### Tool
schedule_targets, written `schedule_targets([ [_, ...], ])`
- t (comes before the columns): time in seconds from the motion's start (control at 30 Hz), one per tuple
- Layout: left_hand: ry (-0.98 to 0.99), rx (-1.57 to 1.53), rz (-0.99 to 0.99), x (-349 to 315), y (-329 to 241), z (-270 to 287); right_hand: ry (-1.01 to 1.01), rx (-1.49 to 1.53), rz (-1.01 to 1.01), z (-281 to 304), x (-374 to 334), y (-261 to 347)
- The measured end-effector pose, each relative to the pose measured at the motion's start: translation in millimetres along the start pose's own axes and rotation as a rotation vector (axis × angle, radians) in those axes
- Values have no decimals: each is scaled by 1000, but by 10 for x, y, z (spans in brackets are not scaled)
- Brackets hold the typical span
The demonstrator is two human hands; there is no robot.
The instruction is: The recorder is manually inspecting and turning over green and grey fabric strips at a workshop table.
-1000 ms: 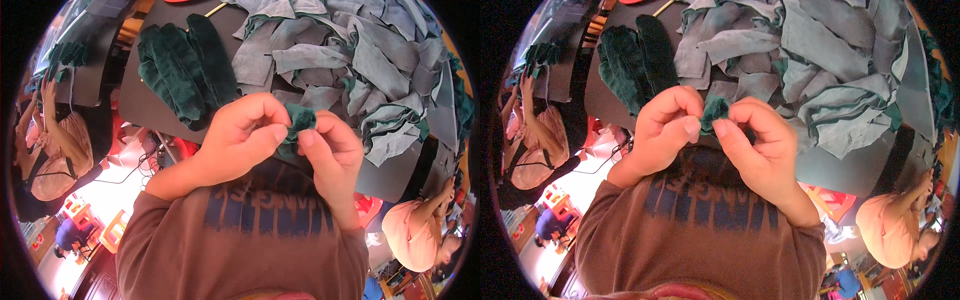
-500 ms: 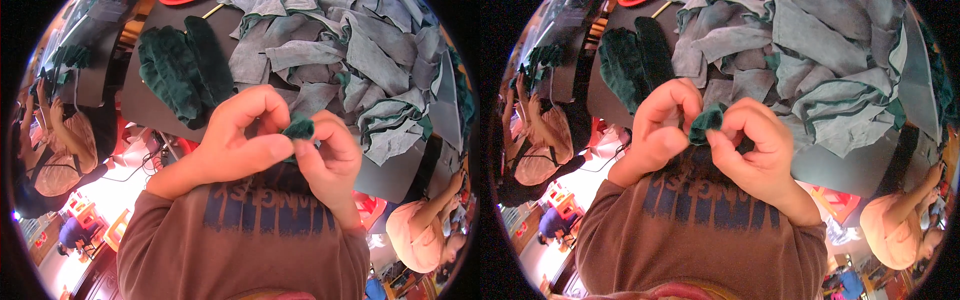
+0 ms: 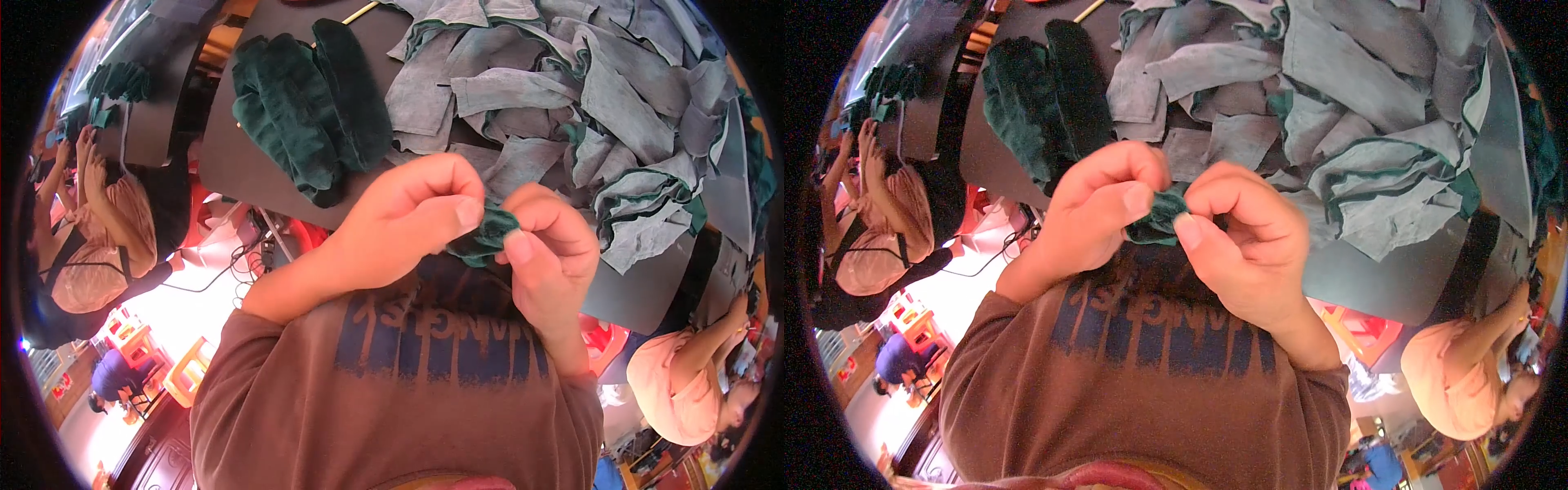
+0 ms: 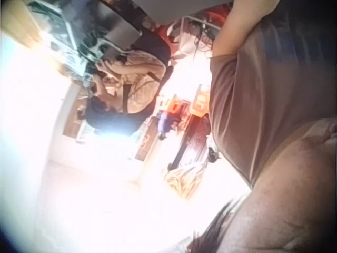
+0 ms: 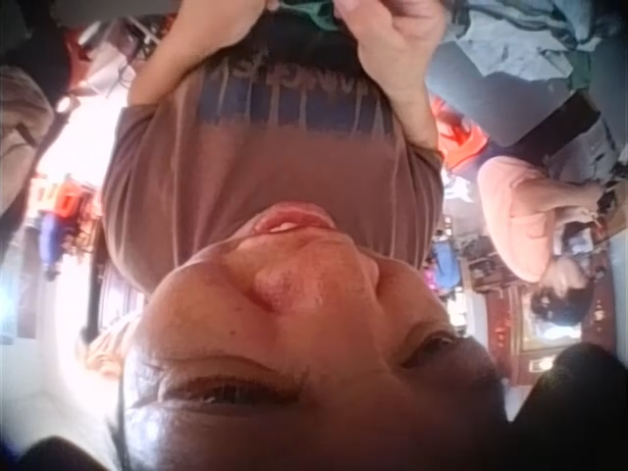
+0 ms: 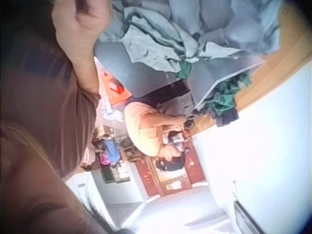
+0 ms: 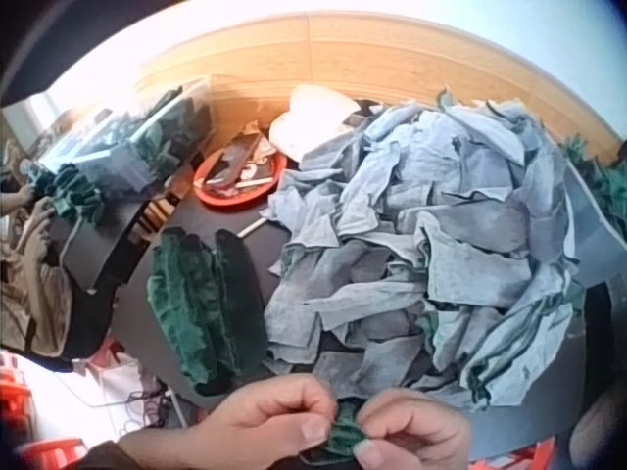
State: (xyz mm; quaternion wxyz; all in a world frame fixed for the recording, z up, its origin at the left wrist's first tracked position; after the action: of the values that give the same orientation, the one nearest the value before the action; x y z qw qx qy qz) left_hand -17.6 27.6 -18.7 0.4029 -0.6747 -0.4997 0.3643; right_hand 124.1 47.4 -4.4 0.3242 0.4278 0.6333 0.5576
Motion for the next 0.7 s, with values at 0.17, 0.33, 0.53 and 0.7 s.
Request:
schedule_targets([
  [0.17,51,-437,292,-49,55,-7,73,228,-115,-46,24,-58],
  [0.33,182,372,-267,-51,-84,27,72,32,36,-68,12,-38],
  [0.53,205,535,-453,-88,-166,21,-46,161,119,-140,88,-89],
  [0.7,210,483,-533,-187,-640,351,327,-248,-117,-297,51,-118],
])
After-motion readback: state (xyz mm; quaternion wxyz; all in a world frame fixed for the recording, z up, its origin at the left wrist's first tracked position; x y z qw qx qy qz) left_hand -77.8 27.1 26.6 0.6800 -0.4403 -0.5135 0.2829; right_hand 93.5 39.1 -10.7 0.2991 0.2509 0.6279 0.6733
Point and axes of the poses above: each hand's wrist, its own x-axis towards the middle knuckle, its own z-axis out of the back of the hand, y = z × x, the point moved 4 cm from there along x, towards the middle knuckle, and after that the axes turned 4 degrees about -x, right-handed, at the moved point
